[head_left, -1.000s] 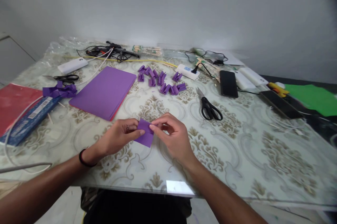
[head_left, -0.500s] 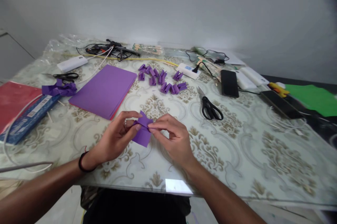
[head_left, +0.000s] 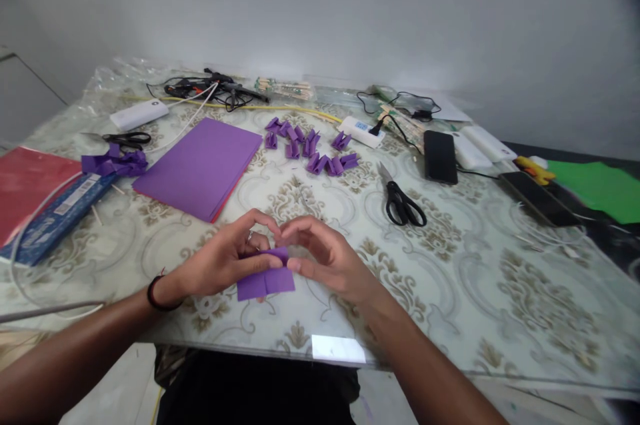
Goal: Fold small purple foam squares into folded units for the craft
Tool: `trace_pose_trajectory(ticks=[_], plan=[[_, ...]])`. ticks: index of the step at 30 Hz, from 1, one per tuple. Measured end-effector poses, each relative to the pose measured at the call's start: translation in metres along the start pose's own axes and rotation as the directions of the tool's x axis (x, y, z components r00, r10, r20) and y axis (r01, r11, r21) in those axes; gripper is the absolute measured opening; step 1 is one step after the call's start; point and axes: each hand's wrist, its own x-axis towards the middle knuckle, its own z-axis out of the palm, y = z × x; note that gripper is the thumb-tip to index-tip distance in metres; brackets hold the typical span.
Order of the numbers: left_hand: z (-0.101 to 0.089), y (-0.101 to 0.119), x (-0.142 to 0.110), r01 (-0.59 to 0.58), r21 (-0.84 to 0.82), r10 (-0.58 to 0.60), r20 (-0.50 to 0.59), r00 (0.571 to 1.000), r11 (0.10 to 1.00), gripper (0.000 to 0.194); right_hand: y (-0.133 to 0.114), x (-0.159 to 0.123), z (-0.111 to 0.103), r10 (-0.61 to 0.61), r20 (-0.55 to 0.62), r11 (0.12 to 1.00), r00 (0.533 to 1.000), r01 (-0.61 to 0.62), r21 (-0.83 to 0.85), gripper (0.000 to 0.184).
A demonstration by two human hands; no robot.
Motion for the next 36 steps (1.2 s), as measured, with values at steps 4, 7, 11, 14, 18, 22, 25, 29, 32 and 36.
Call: trace_pose_trajectory(ticks=[4, 7, 11, 14, 18, 22, 25, 29, 32, 36], plan=[[-0.001, 0.003, 0.002, 0.056, -0.116, -0.05, 0.058, 0.997, 0.992, 0.048, -0.001, 0.001, 0.0, 0.023, 0.188, 0.997, 0.982, -0.037, 0.073, 0.036], [0.0, 0.003, 0.003, 0.09, -0.168, -0.074, 0.097, 0.993, 0.982, 0.053, -0.001, 0.002, 0.002, -0.016, 0.214, 0.998, 0.977, 0.002, 0.064, 0.035], [-0.002, -0.001, 0.005, 0.093, -0.212, -0.079, 0.072, 0.994, 0.973, 0.055, -0.003, 0.001, 0.003, -0.035, 0.176, 0.999, 0.984, 0.03, 0.032, 0.022], [-0.006, -0.003, 0.008, 0.057, -0.185, -0.064, -0.032, 0.997, 0.981, 0.047, -0.004, 0.0, 0.005, -0.11, 0.157, 0.994, 0.981, 0.108, 0.02, 0.011], [-0.01, -0.002, 0.011, -0.055, -0.197, -0.021, -0.362, 0.932, 0.979, 0.03, -0.002, -0.001, 0.004, -0.24, -0.096, 0.967, 0.966, 0.229, -0.115, 0.007], [-0.011, -0.003, 0.01, -0.148, -0.086, 0.1, -0.413, 0.905, 0.985, 0.021, -0.002, -0.002, -0.001, -0.321, -0.283, 0.928, 0.904, 0.24, -0.285, 0.011], [-0.008, -0.009, 0.005, -0.254, 0.132, 0.283, -0.294, 0.913, 0.958, 0.038, -0.001, -0.002, -0.003, -0.295, -0.304, 0.93, 0.906, 0.2, -0.308, 0.009], [-0.004, -0.015, 0.0, -0.347, 0.399, 0.451, -0.206, 0.868, 0.849, 0.046, 0.004, -0.002, 0.0, -0.156, -0.305, 0.977, 0.939, 0.101, -0.189, 0.006], [-0.004, -0.012, -0.001, -0.353, 0.577, 0.527, -0.161, 0.835, 0.736, 0.031, 0.009, -0.003, 0.002, -0.073, -0.299, 0.993, 0.951, 0.043, -0.107, 0.012], [-0.003, -0.006, -0.002, -0.338, 0.639, 0.555, -0.169, 0.815, 0.691, 0.013, 0.01, -0.004, 0.003, -0.062, -0.291, 0.995, 0.955, 0.038, -0.088, 0.018]])
